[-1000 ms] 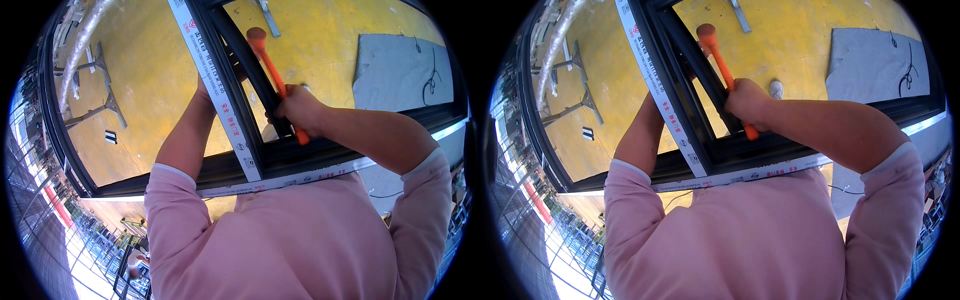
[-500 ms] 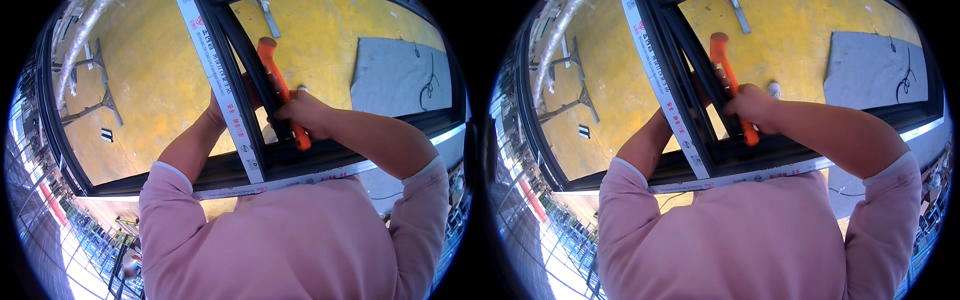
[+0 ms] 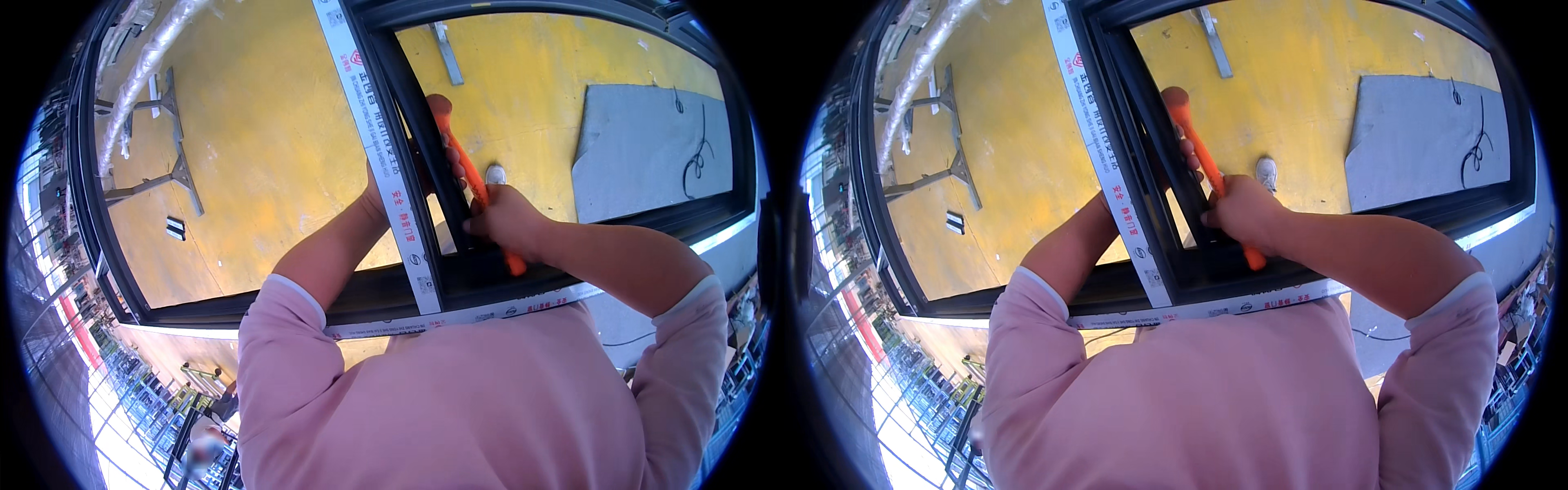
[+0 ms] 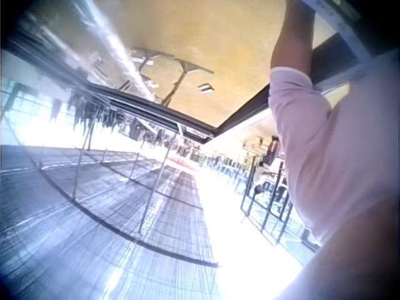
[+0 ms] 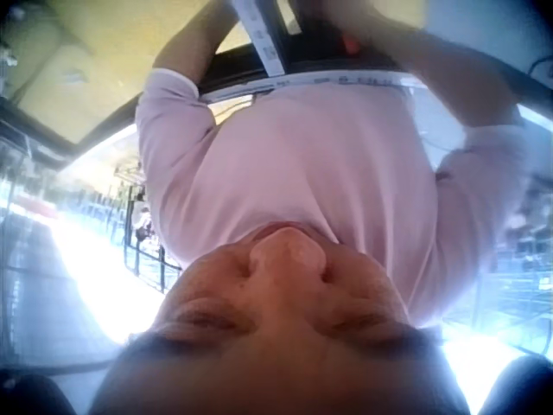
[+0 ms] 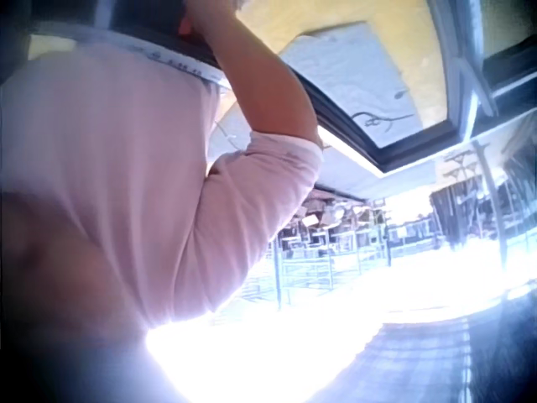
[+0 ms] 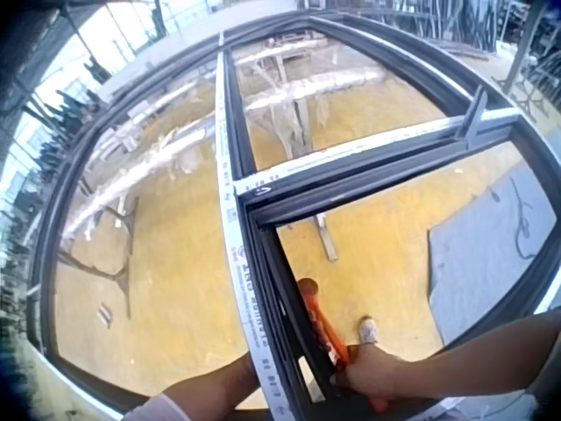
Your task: The person assembles a window frame by inserting black rubber seals into the frame's grooves. They use an orange rubber mallet to tap the seals into place along the edges and corners of the frame. The person repositions the frame on the workbench to access different sides during the process.
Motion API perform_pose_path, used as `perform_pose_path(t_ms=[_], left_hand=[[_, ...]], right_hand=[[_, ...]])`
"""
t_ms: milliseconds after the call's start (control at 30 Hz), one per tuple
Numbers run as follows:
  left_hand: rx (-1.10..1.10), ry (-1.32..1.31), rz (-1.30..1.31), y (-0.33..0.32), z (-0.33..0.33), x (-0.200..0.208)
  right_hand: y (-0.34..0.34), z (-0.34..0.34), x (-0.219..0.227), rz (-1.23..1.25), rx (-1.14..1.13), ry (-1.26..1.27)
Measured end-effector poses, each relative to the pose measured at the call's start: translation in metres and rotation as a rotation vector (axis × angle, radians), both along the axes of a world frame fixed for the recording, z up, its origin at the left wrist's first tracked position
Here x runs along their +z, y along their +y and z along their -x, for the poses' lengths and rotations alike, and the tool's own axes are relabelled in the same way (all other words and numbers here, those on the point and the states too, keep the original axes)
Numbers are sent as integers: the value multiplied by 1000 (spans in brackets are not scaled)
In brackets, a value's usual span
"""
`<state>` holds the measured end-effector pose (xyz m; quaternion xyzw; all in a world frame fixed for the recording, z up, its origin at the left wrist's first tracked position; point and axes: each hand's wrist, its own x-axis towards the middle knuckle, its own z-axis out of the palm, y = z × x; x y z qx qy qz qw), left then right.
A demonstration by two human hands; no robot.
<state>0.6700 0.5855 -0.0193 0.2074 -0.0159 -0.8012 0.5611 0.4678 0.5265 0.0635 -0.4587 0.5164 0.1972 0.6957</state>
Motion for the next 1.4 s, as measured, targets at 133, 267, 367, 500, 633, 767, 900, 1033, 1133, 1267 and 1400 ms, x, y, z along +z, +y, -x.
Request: perform_pose_path(t_ms=[133,267,367,500,633,767,900,1033,1133,1267,1400], left_hand=[[0,22,-64,3,-1,5],[7,-221,-293,0,-1,19],[13,-397,-374,-4,-7,34],[-2,-505,-388,-6,-13,37],[-50,-559,-417,-8,-15,58],[-30,-792,-439,-2,-27,73],[290,-1244,-411,-4,-43,84],[420,-1415,-107,6,-62,144],[536,-1418,-2,36,-61,170],[547,-1638,62,71,-33,180],[387,-1981,145,95,13,187]], right_hand=[[2,3,-12,-59,-28,-49],[4,2,-32,-224,-237,-177],[6,-3,-26,-250,-263,-193],[8,-13,-21,-302,-330,-265],[-9,0,-28,-234,-316,-285],[-64,73,12,-87,-386,-214],[-78,94,101,145,-368,-86],[-28,119,149,447,-213,84],[27,120,153,797,95,128],[71,109,133,1190,312,-193],[82,113,110,1234,364,-257]])
